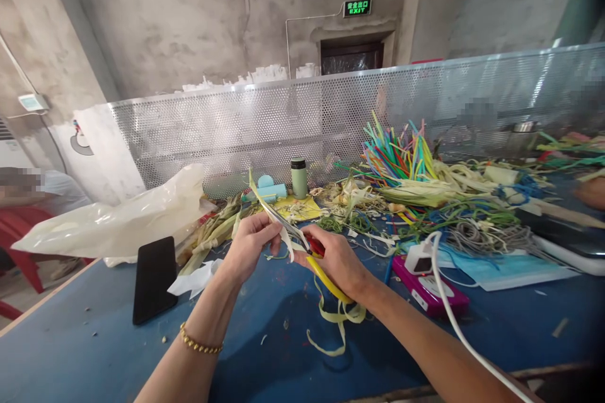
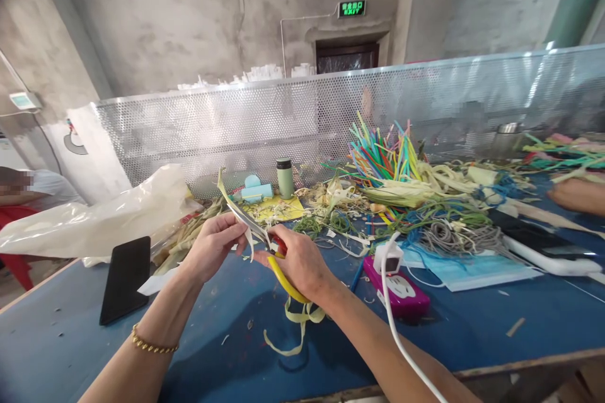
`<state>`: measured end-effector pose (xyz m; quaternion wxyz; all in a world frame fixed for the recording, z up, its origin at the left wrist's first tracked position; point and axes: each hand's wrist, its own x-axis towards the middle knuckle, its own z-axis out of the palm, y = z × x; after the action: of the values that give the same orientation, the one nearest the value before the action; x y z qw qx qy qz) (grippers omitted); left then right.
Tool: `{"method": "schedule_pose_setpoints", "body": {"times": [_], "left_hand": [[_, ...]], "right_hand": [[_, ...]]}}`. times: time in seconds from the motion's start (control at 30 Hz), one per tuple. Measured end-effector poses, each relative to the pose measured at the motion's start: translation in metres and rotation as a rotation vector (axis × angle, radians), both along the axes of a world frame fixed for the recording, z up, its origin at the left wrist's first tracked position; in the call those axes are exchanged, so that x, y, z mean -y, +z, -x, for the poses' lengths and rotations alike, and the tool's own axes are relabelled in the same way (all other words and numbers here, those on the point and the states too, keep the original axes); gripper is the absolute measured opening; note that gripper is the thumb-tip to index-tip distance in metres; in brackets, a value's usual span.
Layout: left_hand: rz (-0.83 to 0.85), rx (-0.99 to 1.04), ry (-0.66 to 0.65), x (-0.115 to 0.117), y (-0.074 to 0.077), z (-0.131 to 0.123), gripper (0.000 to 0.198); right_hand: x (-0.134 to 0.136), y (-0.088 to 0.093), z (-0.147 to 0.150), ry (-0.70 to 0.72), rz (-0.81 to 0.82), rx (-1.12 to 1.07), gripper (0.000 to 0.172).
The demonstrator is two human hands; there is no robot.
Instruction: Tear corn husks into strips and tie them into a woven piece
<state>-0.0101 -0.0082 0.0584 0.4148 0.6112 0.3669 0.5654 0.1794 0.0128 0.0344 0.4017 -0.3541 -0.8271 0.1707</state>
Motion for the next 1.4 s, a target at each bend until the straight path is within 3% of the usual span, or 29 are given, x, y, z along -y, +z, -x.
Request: {"method": "schedule_pose_setpoints", "body": {"times": [0.2, 0.4, 0.47, 0.87, 1.17, 1.4], "left_hand": [[0.036, 0.012, -0.063, 0.0004, 0.0004, -0.0011, 0.021], [-0.075, 0.044, 0.195, -0.0029, 0.003, -0.0004, 0.016], [-0.098, 0.093, 0.216, -0.0031, 0.0035, 0.0003, 0.014], [-0.05, 0.052, 0.082, 0.0018, 0.0034, -0.0037, 0.021], [-0.002, 0.122, 0.04, 0.0027, 0.0027, -0.0031, 0.023], [0.027, 0.207, 0.039, -0.0003, 0.0011, -0.0049, 0.026]], "right_hand": [[0.0017, -0.0008, -0.0011, 0.02, -0.061, -0.016, 0.029], [0.0036, -0.003, 0.0006, -0.03, -0.102, 0.012, 0.034], [0.0035, -0.0042, 0.0014, -0.042, -0.121, 0.025, 0.035], [0.0038, 0.0004, 0.0001, -0.103, -0.155, 0.053, 0.037], [0.0064, 0.0015, -0.0026, -0.043, -0.141, 0.042, 0.031], [0.0039, 0.0007, -0.0014, 0.05, -0.002, -0.085, 0.036]]}}
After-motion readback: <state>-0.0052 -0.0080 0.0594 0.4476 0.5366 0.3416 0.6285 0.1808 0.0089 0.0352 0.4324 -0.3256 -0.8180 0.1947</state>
